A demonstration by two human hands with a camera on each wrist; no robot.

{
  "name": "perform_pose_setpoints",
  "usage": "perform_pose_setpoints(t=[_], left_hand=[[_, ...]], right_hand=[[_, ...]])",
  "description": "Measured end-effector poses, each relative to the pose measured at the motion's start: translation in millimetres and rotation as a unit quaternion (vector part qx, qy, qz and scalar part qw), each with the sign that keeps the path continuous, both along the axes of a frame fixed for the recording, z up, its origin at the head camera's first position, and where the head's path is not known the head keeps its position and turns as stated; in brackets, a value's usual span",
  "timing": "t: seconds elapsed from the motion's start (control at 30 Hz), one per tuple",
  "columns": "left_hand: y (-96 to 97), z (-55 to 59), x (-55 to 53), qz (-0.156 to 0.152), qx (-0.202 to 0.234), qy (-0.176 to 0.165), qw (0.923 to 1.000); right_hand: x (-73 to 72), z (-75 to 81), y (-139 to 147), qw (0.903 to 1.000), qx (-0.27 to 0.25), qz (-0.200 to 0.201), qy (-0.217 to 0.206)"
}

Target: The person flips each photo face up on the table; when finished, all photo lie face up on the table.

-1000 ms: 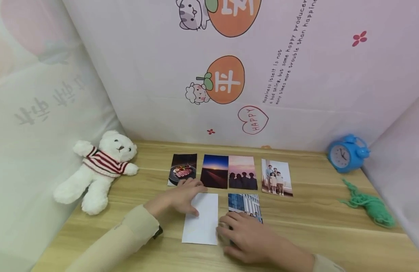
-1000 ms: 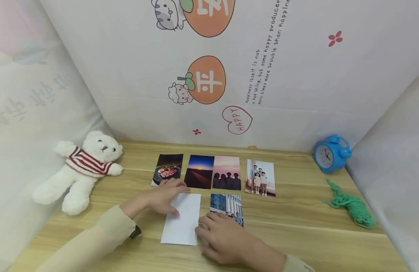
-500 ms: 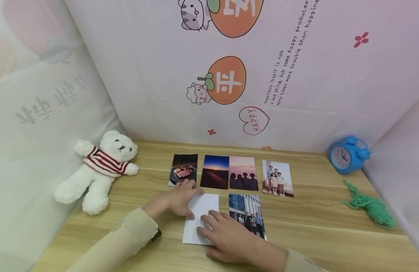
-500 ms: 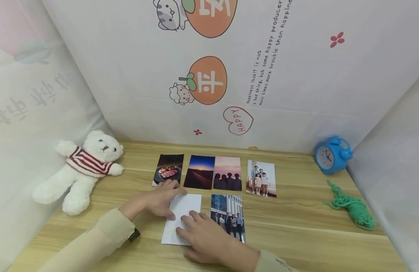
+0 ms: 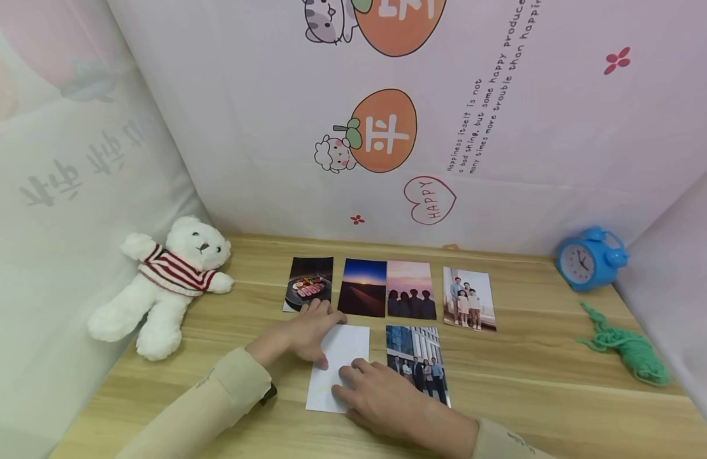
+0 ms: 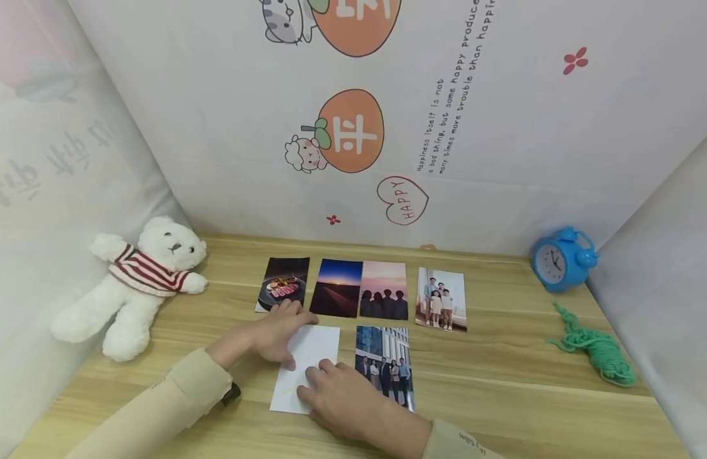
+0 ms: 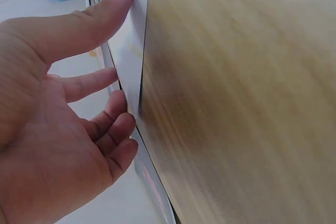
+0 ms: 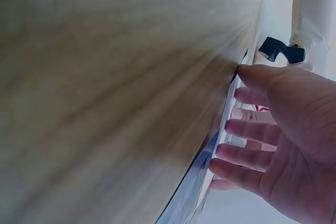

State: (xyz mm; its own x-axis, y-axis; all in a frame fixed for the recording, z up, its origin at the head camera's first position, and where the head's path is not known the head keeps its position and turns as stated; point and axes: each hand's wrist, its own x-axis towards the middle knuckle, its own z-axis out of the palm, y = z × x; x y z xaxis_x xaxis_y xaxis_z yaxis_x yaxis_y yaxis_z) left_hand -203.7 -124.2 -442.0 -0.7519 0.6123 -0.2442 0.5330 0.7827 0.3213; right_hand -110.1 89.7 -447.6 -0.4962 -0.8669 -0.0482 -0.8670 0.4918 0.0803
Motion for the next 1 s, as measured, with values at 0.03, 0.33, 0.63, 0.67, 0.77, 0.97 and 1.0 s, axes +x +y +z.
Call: perform_pose_setpoints(t=[0.03, 0.33, 0.63, 0.67, 0.77, 0.97, 1.0], left_hand=[[0.5, 0.2, -0.1, 0.002, 0.001, 0.001, 1.0], [-0.5, 1.4, 1.7, 0.004, 0.023, -0.003, 0.9997], [-5.8, -5.0, -7.5, 0.014, 0.102, -0.028, 0.9943], [-6.4, -5.5, -8.7, 0.014, 0.117, -0.033, 0.9925], [-9.6, -6.9, -11.9, 0.016, 0.155, -0.06, 0.986], [-16.3, -5.6, -16.0, 0.054, 0.228, -0.108, 0.9662], [-17.0, -4.6, -16.2, 0.062, 0.235, -0.113, 0.9635]], right_hand=[[-0.2, 0.2, 0, 1.0, 0.0, 0.002, 0.004], [-1.7, 2.1, 0, 0.9996, -0.005, 0.011, 0.024], [-2.9, 4.4, -1, 0.9999, 0.004, 0.012, 0.007], [-3.1, 4.6, -1, 0.9999, 0.004, 0.013, 0.006], [-3.5, 4.5, -1, 0.9998, 0.003, 0.018, 0.01], [-3.2, 3.7, -3, 0.9998, 0.0, 0.016, 0.013], [-3.0, 3.7, -4, 0.9998, -0.001, 0.014, 0.013]])
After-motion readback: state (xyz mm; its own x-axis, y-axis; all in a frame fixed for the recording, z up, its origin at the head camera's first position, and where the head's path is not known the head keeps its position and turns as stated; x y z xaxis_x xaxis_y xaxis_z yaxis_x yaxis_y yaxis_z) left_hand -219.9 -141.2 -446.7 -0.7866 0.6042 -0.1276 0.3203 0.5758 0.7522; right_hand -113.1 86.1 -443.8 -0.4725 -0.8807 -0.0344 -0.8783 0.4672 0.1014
